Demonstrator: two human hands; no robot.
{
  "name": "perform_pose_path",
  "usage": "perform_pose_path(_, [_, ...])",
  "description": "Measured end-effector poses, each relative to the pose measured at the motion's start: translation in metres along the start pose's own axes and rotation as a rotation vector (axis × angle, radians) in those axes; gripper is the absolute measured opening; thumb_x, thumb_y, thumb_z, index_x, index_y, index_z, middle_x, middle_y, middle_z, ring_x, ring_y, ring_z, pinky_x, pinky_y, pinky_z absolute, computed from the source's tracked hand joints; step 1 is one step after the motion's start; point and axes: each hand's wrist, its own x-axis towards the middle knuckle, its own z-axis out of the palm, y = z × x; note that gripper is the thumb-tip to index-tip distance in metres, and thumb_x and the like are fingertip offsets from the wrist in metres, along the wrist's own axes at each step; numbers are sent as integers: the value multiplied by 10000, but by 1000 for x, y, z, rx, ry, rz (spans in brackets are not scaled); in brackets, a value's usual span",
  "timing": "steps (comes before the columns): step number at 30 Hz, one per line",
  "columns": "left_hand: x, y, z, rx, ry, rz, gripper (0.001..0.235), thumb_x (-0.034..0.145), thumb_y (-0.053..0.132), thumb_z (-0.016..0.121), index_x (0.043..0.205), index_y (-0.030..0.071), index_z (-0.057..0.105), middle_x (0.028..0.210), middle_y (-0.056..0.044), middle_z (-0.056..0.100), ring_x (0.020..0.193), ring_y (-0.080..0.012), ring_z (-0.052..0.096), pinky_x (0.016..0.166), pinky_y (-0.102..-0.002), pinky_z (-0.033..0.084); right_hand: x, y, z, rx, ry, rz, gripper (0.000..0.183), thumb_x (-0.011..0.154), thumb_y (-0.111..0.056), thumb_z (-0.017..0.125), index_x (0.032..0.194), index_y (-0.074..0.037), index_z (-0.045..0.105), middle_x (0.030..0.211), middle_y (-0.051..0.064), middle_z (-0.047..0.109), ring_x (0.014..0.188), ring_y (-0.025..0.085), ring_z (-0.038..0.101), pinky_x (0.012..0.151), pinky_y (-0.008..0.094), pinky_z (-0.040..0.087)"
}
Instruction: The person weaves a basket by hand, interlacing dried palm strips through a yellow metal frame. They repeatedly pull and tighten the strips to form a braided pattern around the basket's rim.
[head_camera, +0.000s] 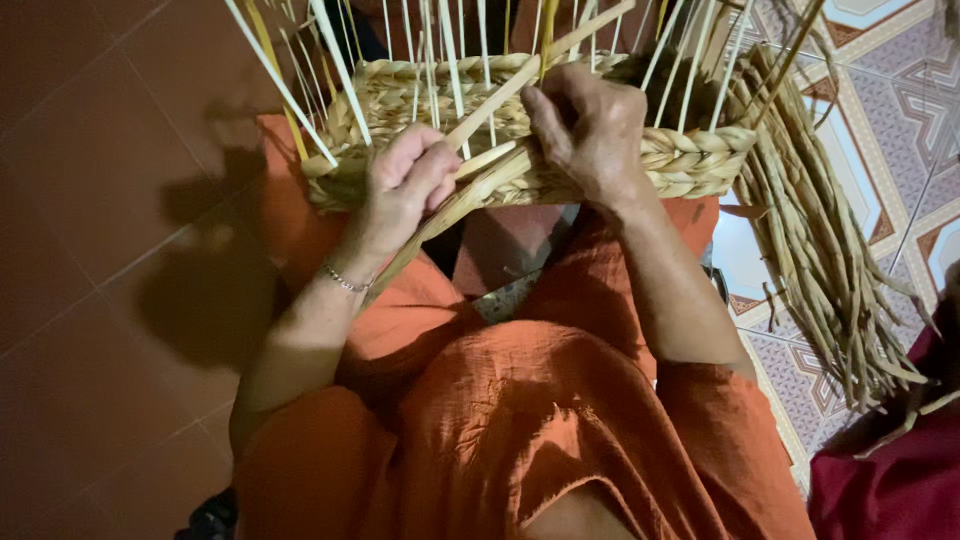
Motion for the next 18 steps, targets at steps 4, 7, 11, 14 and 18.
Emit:
perform_pose_path(4, [13, 13, 2, 151, -28, 247, 150, 1142, 133, 546, 1115, -15, 547, 977, -61, 607, 835, -92, 593, 691, -247, 513, -9, -2, -16, 23, 21, -78, 152, 1073, -104, 719, 1013, 35, 719, 782, 127, 712, 651, 136, 665, 525, 264, 538])
perform_pose_path(7, [15, 16, 7, 242, 16, 206, 147, 1111, 127, 567, 1134, -15, 596, 958, -55, 646, 737, -70, 565, 575, -222, 470, -44, 15, -55, 97, 162, -99, 141, 1082, -73, 678, 1131, 54, 714, 956, 198, 757, 852, 178, 731, 691, 296, 590])
perform_pose_path(11, [25, 16, 3, 56, 125, 58, 148, 1157, 143, 537, 1115, 22, 611, 807, -26, 605, 645, -52, 542, 551, -216, 439, -91, 57, -102, 212, 553, 250, 109, 1111, -75, 663, 1185, -14, 715, 1092, 153, 748, 878, 170, 773, 744, 329, 638])
perform_pose_path(14, [30, 13, 4, -208, 165, -29, 140, 1072, 183, 527, 1038, 64, 591, 777, -13, 589, 529, -41, 409, 371, -208, 277, -118, 82, -99, 23, 551, 334, 212, 1130, -101, 653, 1320, -8, 640, 1241, 131, 668, 1010, 165, 694, 840, 312, 614])
perform_pose_path(18, [10, 15, -2, -123, 251, -102, 219, 1060, 187, 504, 880, 87, 579, 722, -20, 580, 518, -61, 413, 398, -232, 296, -133, 91, -73, 26, 475, 394, 229, 1171, -165, 612, 1351, -24, 610, 1242, 103, 623, 1086, 178, 651, 900, 325, 559])
